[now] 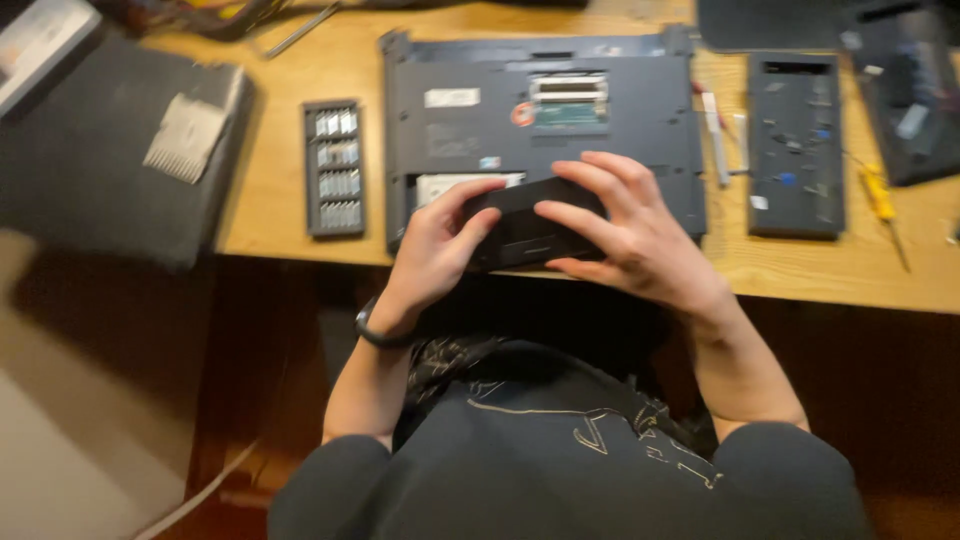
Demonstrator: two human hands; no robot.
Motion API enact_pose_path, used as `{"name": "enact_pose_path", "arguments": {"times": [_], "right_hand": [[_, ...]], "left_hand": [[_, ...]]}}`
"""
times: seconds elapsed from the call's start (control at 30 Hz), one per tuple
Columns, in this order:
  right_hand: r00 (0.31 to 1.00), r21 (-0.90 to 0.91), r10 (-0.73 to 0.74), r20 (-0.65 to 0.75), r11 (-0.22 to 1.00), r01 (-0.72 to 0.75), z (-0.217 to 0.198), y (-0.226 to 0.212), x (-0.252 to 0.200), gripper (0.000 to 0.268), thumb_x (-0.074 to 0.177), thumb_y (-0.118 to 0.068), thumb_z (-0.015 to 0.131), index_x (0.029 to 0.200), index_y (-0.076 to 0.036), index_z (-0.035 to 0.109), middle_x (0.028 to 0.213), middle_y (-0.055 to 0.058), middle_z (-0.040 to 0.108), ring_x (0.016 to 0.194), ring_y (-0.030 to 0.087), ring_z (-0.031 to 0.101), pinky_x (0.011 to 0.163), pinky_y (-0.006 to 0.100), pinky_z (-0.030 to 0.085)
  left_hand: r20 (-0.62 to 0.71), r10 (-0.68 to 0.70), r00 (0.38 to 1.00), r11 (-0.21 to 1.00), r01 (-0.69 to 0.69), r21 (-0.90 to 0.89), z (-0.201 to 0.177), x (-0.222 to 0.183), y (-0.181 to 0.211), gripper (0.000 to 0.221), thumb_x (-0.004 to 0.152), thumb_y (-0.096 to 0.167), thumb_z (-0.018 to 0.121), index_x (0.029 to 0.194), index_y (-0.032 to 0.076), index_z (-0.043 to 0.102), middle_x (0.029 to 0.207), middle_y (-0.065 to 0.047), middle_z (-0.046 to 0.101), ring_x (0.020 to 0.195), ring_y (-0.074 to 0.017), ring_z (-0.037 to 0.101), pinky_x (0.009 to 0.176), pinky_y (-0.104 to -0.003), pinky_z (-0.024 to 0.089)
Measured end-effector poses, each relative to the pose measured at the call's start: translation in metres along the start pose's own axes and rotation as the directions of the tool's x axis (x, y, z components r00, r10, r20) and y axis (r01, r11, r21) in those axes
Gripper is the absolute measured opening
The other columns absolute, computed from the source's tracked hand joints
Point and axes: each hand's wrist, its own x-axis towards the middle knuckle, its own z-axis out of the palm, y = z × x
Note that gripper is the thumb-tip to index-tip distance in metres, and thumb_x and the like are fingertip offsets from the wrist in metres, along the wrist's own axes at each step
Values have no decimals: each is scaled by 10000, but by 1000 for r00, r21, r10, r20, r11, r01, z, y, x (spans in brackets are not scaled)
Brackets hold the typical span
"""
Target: The recorder is disassembling and reassembling components of a laptop at a workbench.
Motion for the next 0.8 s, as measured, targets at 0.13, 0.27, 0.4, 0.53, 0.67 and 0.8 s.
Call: {"name": "enact_pose_path", "arguments": {"times": [0.13, 0.27, 0.4, 0.53, 0.67, 0.8], "right_hand": [[999, 120, 1, 38, 993, -5, 18, 4, 6, 647, 741, -283, 897, 1331, -154, 667, 1460, 126, 513, 1359, 379, 444, 1148, 490, 409], [997, 106, 78, 27, 991, -81, 37, 10, 12, 584, 757, -289, 908, 1288, -159, 702, 1409, 120, 547, 1289, 379, 464, 1112, 485, 422], [996, 72, 84, 30, 994, -86, 50, 6, 21, 562, 782, -320, 908, 1285, -164, 713, 1401, 124, 557, 1277, 372, 472, 1089, 487, 416], [998, 55, 59, 35, 997, -61, 57, -2, 36, 553, 813, -348, 895, 1303, -166, 714, 1407, 124, 557, 1296, 362, 476, 1090, 484, 402], [998, -1, 24, 52, 1000, -24, 61, -6, 41, 546, 831, -383, 882, 1311, -178, 724, 1395, 117, 565, 1277, 343, 490, 1065, 479, 387], [998, -33, 12, 63, 999, -10, 62, -9, 43, 537, 838, -394, 881, 1310, -181, 735, 1393, 120, 570, 1266, 340, 499, 1051, 472, 386]], "left_hand": [[-5, 69, 998, 998, -69, -3, -25, -10, 8, 343, 1061, 36, 624, 1403, 21, 608, 1173, -4, 669, 1003, -48, 591, 861, -212, 514], [-379, 186, 907, 968, -102, 230, -51, -20, 21, 311, 1096, 86, 555, 1399, 40, 605, 1089, -51, 726, 898, -103, 673, 824, -241, 581], [-331, 408, 851, 742, -98, 663, -58, -34, 20, 167, 1045, 48, 656, 1194, -6, 706, 1125, -134, 731, 984, -261, 728, 873, -332, 574], [-255, 455, 853, 682, -150, 716, -55, -40, 16, 165, 998, 28, 688, 1156, -17, 706, 1134, -145, 709, 1044, -320, 694, 923, -375, 549], [-206, 457, 865, 671, -184, 718, -55, -42, 13, 172, 973, 13, 707, 1143, -13, 712, 1159, -128, 707, 1084, -316, 671, 949, -383, 544], [-161, 494, 855, 625, -220, 749, -54, -43, 12, 180, 953, 16, 730, 1128, -23, 712, 1183, -137, 687, 1099, -329, 660, 956, -390, 544]]}}
